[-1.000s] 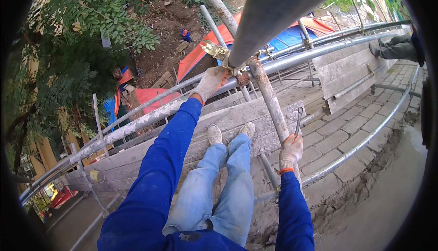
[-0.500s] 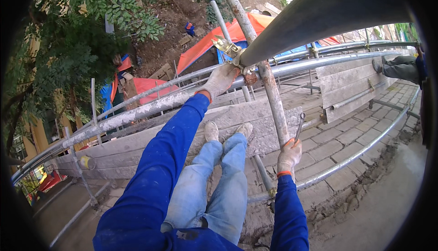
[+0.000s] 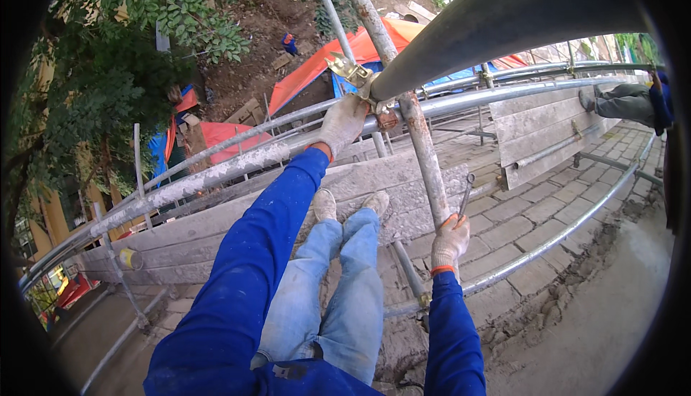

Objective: The person assembles a metal scaffolding structure on a construction site. They use a wrench to tighten couplers on metal poles, secure the joints, and adjust the position of the scaffolding components.

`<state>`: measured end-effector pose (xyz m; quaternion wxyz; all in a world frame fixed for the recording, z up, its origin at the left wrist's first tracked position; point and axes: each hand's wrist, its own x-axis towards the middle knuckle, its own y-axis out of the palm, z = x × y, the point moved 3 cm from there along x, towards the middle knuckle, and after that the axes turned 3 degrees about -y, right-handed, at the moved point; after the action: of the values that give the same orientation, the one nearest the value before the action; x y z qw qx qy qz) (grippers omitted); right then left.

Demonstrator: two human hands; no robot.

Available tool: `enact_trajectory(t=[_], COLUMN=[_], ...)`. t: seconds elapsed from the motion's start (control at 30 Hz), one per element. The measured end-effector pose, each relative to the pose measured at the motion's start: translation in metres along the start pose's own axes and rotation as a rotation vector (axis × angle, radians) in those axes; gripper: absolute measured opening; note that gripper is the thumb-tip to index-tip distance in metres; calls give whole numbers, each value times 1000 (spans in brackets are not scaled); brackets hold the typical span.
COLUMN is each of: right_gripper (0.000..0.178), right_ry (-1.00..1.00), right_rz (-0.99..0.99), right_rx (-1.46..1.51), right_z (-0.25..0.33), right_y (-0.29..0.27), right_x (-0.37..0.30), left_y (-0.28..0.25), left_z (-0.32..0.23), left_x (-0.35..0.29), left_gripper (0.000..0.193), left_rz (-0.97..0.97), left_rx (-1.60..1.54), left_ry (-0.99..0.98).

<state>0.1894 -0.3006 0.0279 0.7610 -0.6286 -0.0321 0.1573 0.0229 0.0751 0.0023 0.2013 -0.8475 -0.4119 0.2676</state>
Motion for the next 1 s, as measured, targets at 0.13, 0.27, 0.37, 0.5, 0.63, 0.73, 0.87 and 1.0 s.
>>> enact_trajectory(t=[0.13, 0.27, 0.37, 0.5, 0.63, 0.73, 0.87, 1.0], right_gripper=[36, 34, 32, 33, 30, 30, 30, 30], right_ry=[-11, -7, -24, 1, 40, 25, 33, 93], right_rz=[0, 18, 21, -14, 1, 62, 28, -4], right_rx=[4, 24, 15, 18, 30, -20, 6, 235], right_z=[-8, 4, 4, 1, 11, 11, 4, -9], right_y=[3, -1, -2, -4, -8, -12, -16, -11], right_x=[3, -1, -1, -1, -1, 3, 2, 7], left_y=[-6, -3, 1, 5, 15, 21, 18, 22], left_z=[-22, -6, 0, -2, 37, 37, 13, 17], left_x=[-13, -9, -6, -7, 6, 8, -1, 0], left_gripper=[31, 33, 33, 30, 25, 24, 24, 25], left_rz=[25, -106, -85, -49, -30, -3, -65, -109], left_rx=[-108, 43, -7, -53, -178, -219, -236, -226], left_ry=[-75, 25, 34, 25, -51, -109, -140, -115])
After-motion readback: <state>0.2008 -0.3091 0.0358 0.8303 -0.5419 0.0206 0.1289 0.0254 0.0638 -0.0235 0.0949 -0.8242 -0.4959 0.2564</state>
